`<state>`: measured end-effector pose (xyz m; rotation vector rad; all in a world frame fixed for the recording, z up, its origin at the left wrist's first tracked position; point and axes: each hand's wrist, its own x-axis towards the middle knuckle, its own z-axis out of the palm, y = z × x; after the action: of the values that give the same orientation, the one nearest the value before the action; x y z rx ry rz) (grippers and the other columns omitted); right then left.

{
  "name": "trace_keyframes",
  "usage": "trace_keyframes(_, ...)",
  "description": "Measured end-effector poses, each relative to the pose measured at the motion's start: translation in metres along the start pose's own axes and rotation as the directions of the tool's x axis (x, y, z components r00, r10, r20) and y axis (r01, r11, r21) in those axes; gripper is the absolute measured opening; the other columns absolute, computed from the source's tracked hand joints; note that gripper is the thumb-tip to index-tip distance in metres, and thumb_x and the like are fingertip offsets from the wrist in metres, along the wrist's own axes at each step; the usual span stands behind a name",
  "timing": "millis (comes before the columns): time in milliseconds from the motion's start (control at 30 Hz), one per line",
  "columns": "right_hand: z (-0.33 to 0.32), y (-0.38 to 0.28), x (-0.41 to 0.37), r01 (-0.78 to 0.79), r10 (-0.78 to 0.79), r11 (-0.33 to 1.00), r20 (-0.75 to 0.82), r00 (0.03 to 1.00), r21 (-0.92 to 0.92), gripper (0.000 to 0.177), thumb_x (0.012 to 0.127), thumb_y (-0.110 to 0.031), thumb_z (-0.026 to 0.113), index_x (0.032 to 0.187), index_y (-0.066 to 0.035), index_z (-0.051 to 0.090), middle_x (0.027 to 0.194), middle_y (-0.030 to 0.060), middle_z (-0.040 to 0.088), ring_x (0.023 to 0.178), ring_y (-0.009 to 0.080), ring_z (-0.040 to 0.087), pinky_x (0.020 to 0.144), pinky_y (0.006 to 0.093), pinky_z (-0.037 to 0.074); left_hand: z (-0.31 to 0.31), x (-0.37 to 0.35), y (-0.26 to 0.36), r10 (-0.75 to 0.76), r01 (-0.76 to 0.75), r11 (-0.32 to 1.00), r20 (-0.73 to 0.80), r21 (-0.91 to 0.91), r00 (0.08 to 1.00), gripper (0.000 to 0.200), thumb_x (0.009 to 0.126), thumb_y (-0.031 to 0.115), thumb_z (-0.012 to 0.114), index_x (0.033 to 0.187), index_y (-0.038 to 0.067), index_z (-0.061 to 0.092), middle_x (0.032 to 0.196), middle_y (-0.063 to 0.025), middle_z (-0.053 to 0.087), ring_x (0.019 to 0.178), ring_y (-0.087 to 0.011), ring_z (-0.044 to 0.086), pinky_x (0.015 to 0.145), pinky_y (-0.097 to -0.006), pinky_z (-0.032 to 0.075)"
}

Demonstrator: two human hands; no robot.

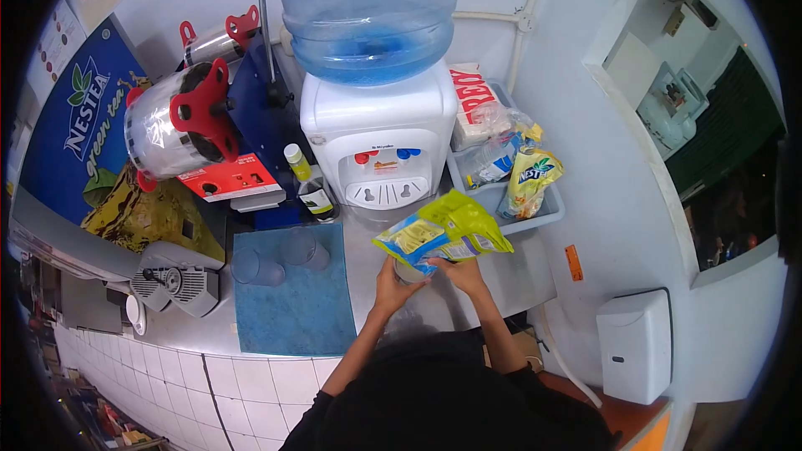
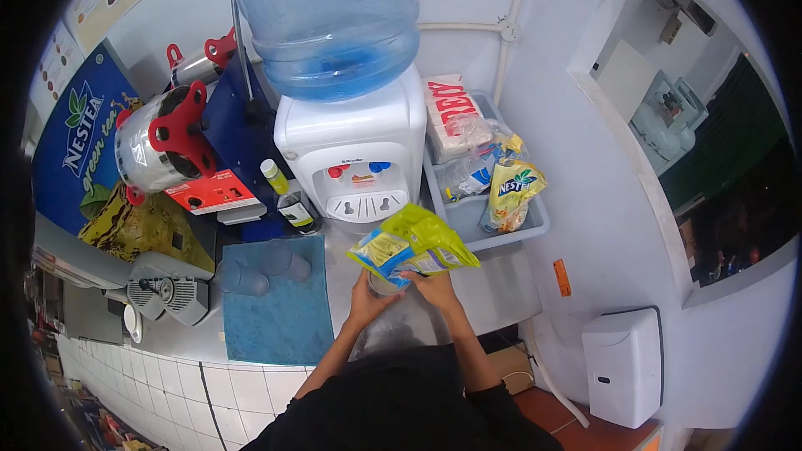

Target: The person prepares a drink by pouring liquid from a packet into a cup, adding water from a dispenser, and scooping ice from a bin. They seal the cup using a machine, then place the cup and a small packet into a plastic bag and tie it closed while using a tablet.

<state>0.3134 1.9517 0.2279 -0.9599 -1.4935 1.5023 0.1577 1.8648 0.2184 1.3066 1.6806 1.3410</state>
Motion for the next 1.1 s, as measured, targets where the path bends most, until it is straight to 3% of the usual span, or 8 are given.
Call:
trace_keyframes(267, 0.017, -0.020, 0.008, 0.135, -0.150, 0.983, -0.116, 0.982, -0.126, 0.049, 0.067, 0.004, 0.082, 0.110, 0.002, 0.059, 0.108, 0.0095, 0.066, 0.096, 0.0167, 0.064, 0.082, 0.0296, 0.053, 0.008, 0.001, -0.006, 0.001, -0.004, 0.993, -0.025, -0.115, 1.000, 0.081, 0.061, 0.018, 0.091, 0.127, 0.001, 0.047, 0.119, -0.0175, 0.061, 0.112, -0.0252, 0.060, 0.092, -0.0360, 0.050)
trace_keyframes(467, 0.014, -0.029, 0.015, -0.052, 0.078, 0.969, -0.101, 0.992, 0.241, 0.043, 0.074, 0.004, 0.077, 0.113, 0.001, 0.060, 0.110, 0.0075, 0.066, 0.092, 0.0147, 0.065, 0.079, 0.0286, 0.054, 0.000, 0.003, 0.008, -0.009, 0.007, 0.999, -0.057, -0.048, 0.998, 0.085, 0.061, 0.019, 0.090, 0.131, 0.003, 0.044, 0.124, -0.0170, 0.058, 0.115, -0.0268, 0.058, 0.096, -0.0377, 0.048)
trace_keyframes(533, 0.014, -0.040, 0.015, -0.175, 0.273, 0.786, -0.078, 0.959, 0.593, 0.035, 0.080, 0.004, 0.071, 0.113, 0.001, 0.059, 0.108, 0.0107, 0.065, 0.093, 0.0159, 0.065, 0.079, 0.0297, 0.056, -0.004, 0.005, 0.018, 0.002, -0.005, 0.999, -0.061, -0.053, 0.998, 0.085, 0.061, 0.019, 0.090, 0.131, 0.002, 0.044, 0.125, -0.0172, 0.058, 0.116, -0.0272, 0.058, 0.097, -0.0379, 0.047)
trace_keyframes(667, 0.012, -0.051, 0.017, -0.037, 0.234, 0.643, -0.151, 0.960, 0.765, 0.028, 0.087, -0.002, 0.067, 0.114, -0.003, 0.057, 0.111, 0.0098, 0.064, 0.100, 0.0175, 0.063, 0.085, 0.0325, 0.055, -0.005, 0.007, 0.021, -0.006, -0.007, 0.989, -0.085, -0.151, 0.996, 0.086, 0.062, 0.020, 0.090, 0.132, 0.002, 0.043, 0.126, -0.0180, 0.057, 0.119, -0.0280, 0.056, 0.098, -0.0374, 0.046)
trace_keyframes(733, 0.015, -0.063, 0.019, 0.046, 0.281, 0.312, -0.138, 0.950, 0.949, 0.025, 0.091, -0.015, 0.065, 0.112, -0.005, 0.057, 0.107, 0.0074, 0.065, 0.099, 0.0161, 0.061, 0.079, 0.0274, 0.053, -0.008, 0.005, 0.019, -0.012, 0.001, 0.989, -0.075, -0.148, 0.997, 0.086, 0.062, 0.020, 0.090, 0.132, 0.002, 0.043, 0.127, -0.0182, 0.057, 0.120, -0.0282, 0.055, 0.099, -0.0371, 0.045)
trace_keyframes(933, 0.017, -0.056, 0.048, 0.021, -0.088, 0.028, -0.019, 0.996, 0.999, 0.015, 0.092, -0.021, 0.063, 0.101, -0.009, 0.062, 0.094, 0.0075, 0.059, 0.087, 0.0114, 0.053, 0.056, 0.0184, 0.036, -0.021, -0.004, 0.009, -0.022, 0.012, 0.990, -0.070, -0.137, 0.997, 0.088, 0.062, 0.019, 0.090, 0.133, 0.002, 0.042, 0.128, -0.0185, 0.056, 0.121, -0.0274, 0.054, 0.100, -0.0363, 0.045)
trace_keyframes(1033, 0.030, -0.061, 0.059, -0.076, -0.246, -0.103, 0.049, 0.968, 0.992, 0.011, 0.092, -0.016, 0.062, 0.099, -0.007, 0.063, 0.091, 0.0068, 0.057, 0.090, 0.0128, 0.055, 0.058, 0.0174, 0.043, -0.028, -0.009, 0.005, -0.040, 0.028, 0.991, -0.088, -0.132, 0.995, 0.088, 0.062, 0.019, 0.090, 0.134, 0.002, 0.042, 0.129, -0.0179, 0.056, 0.121, -0.0269, 0.054, 0.100, -0.0364, 0.045)
trace_keyframes(1100, 0.037, -0.076, 0.058, 0.004, -0.067, -0.154, -0.015, 0.998, 0.988, 0.011, 0.092, -0.013, 0.062, 0.099, -0.005, 0.062, 0.093, 0.0074, 0.058, 0.091, 0.0137, 0.056, 0.062, 0.0180, 0.048, -0.035, -0.011, 0.005, -0.056, 0.040, 0.988, -0.107, -0.150, 0.993, 0.088, 0.062, 0.019, 0.090, 0.134, 0.002, 0.042, 0.129, -0.0173, 0.056, 0.121, -0.0269, 0.054, 0.100, -0.0366, 0.045)
